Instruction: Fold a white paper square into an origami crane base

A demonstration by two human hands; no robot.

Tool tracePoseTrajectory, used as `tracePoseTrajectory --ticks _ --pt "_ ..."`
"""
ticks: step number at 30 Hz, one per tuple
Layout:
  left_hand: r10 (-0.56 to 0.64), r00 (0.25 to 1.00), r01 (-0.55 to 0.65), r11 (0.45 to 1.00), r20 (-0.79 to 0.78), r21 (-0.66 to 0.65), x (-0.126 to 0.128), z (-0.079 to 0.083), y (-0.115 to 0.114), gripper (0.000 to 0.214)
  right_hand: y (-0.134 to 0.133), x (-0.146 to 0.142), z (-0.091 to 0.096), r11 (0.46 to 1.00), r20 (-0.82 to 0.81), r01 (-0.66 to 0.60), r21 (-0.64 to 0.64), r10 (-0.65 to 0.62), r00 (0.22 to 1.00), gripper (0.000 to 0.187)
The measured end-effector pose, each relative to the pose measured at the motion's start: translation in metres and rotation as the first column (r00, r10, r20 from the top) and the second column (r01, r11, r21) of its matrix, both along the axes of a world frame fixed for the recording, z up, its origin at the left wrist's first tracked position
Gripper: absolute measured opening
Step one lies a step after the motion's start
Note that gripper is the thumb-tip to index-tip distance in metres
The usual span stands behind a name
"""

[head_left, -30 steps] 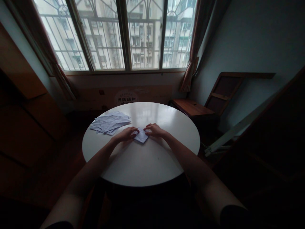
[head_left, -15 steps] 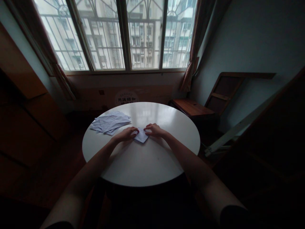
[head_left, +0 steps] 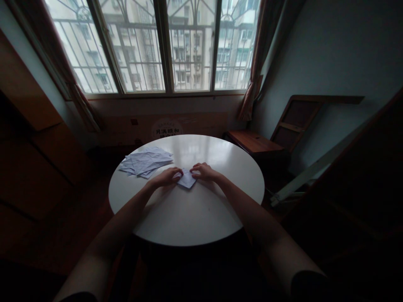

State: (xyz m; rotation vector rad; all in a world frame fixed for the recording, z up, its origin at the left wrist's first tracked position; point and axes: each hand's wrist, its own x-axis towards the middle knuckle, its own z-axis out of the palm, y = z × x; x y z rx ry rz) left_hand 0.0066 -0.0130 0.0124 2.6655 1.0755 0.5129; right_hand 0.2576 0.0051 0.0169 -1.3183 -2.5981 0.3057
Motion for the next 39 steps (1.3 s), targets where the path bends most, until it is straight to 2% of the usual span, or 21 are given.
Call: tracePoseTrajectory --ticks 9,19,31,39 --pt "-0.006 1.0 0.006 1.0 0.013 0.008 -0.0023 -0.0064 0.0052 0.023 -0.0031 -0.0009 0.0035 1.0 0.0 -0.003 -0.003 0.003 1.0 0.039" --pt "-0.015 1.0 0.016 1.0 0.013 -0.016 0.0 -0.0012 0.0008 0.028 0.0016 -0.0001 -0.0025 1.0 -0.015 0.001 0.004 -0.001 1.0 0.038" --pt "-0.018 1.0 0.018 1.0 0.012 0.003 -0.0004 -0.0041 0.0036 0.027 -0.0034 -0.0003 0.0034 1.0 0.002 0.003 0.003 -0.003 1.0 0.039" --pt "-0.017 1.0 0.017 1.0 -0.003 0.014 -0.0022 -0.0066 0.0062 0.027 0.0002 0.0003 -0.0004 1.0 -0.009 -0.001 -0.001 0.001 1.0 0.039"
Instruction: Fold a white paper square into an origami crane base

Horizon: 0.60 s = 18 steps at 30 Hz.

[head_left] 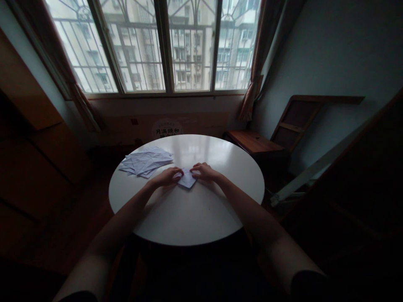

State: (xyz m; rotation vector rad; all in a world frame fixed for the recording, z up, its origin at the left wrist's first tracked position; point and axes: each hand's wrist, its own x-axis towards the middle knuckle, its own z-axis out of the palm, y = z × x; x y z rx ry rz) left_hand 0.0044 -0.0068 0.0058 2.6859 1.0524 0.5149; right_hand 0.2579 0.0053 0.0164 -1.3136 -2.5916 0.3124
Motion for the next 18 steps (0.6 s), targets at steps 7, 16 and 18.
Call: tracePoseTrajectory --ticks 7,16,18 --pt "-0.002 1.0 0.002 1.0 0.006 -0.003 0.0024 0.0022 -0.0021 0.03 0.0 -0.0003 -0.0003 1.0 -0.003 0.004 -0.007 -0.004 1.0 0.04" --pt "0.024 1.0 -0.023 1.0 0.014 -0.016 0.0023 0.0023 -0.0026 0.034 0.0004 0.0006 -0.0002 1.0 -0.019 -0.011 0.001 0.011 1.0 0.039" --pt "0.023 1.0 -0.023 1.0 0.016 -0.015 0.0021 0.0022 -0.0023 0.034 -0.0002 0.0003 -0.0001 1.0 -0.014 -0.002 -0.001 0.002 1.0 0.039"
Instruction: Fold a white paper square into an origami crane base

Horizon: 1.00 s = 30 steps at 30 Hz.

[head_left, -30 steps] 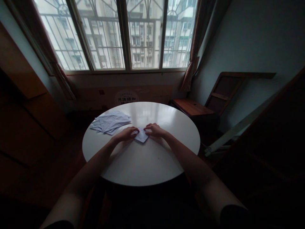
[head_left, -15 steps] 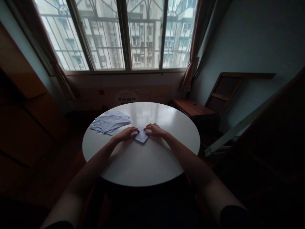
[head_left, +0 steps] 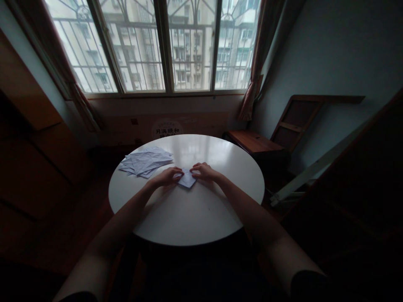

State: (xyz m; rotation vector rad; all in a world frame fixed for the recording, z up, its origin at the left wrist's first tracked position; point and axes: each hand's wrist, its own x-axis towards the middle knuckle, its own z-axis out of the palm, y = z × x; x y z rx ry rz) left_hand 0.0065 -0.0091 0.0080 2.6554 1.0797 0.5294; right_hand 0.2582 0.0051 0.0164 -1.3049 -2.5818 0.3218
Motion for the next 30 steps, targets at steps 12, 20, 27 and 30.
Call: tracePoseTrajectory --ticks 12,20,27,30 --pt "0.011 0.999 -0.01 1.0 0.038 -0.017 -0.0013 -0.0008 0.0001 0.028 -0.001 -0.0007 0.0013 1.0 0.016 -0.001 0.008 0.001 1.0 0.039" --pt "0.026 0.999 -0.025 0.999 0.033 -0.022 -0.0018 -0.0007 -0.0004 0.02 -0.0008 -0.0005 0.0012 1.0 0.015 -0.004 0.005 0.004 1.0 0.039" --pt "0.027 0.999 -0.027 1.0 0.025 -0.011 -0.002 0.0 -0.0017 0.019 -0.0003 0.0002 -0.0001 1.0 0.0 -0.012 0.017 0.012 1.0 0.038" --pt "0.015 1.0 -0.014 1.0 0.019 -0.003 -0.002 0.0006 -0.0016 0.021 -0.001 0.0002 0.0007 1.0 0.009 -0.005 0.012 0.005 1.0 0.038"
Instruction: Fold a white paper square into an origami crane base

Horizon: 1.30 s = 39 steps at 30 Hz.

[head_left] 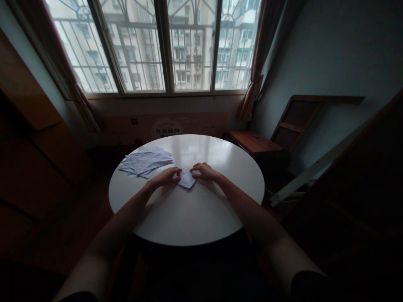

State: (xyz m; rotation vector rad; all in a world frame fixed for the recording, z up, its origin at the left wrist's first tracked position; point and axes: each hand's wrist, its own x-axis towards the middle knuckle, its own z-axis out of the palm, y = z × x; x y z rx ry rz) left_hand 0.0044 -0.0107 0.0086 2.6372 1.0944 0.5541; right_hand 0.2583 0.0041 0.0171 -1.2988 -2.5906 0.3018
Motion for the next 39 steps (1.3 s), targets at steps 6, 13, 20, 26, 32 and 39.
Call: tracePoseTrajectory --ticks 6,13,20,26,32,39 --pt "-0.028 1.0 0.028 1.0 0.003 0.006 0.002 0.001 -0.001 0.027 0.0 -0.001 0.0 1.0 0.019 -0.004 -0.001 0.004 1.0 0.037" --pt "-0.04 0.999 0.04 0.999 -0.008 0.001 0.004 0.003 -0.002 0.031 -0.005 -0.004 0.002 1.0 0.013 0.008 0.007 -0.008 1.0 0.033" --pt "-0.032 0.999 0.032 0.999 -0.02 -0.012 0.004 0.006 -0.004 0.029 -0.004 -0.005 0.001 0.998 -0.021 -0.066 -0.011 0.066 0.998 0.031" --pt "-0.023 0.999 0.023 1.0 -0.025 -0.01 0.003 0.003 -0.001 0.03 0.001 -0.005 -0.003 0.998 -0.032 -0.065 -0.015 0.065 0.997 0.035" --pt "-0.031 0.999 0.031 1.0 -0.028 -0.001 0.003 0.002 -0.001 0.03 0.005 -0.003 -0.005 0.997 -0.053 -0.081 -0.021 0.08 0.995 0.035" --pt "-0.031 0.999 0.031 1.0 -0.025 0.0 0.004 0.004 -0.002 0.03 0.009 -0.002 -0.01 0.994 -0.134 -0.105 -0.015 0.102 0.986 0.023"
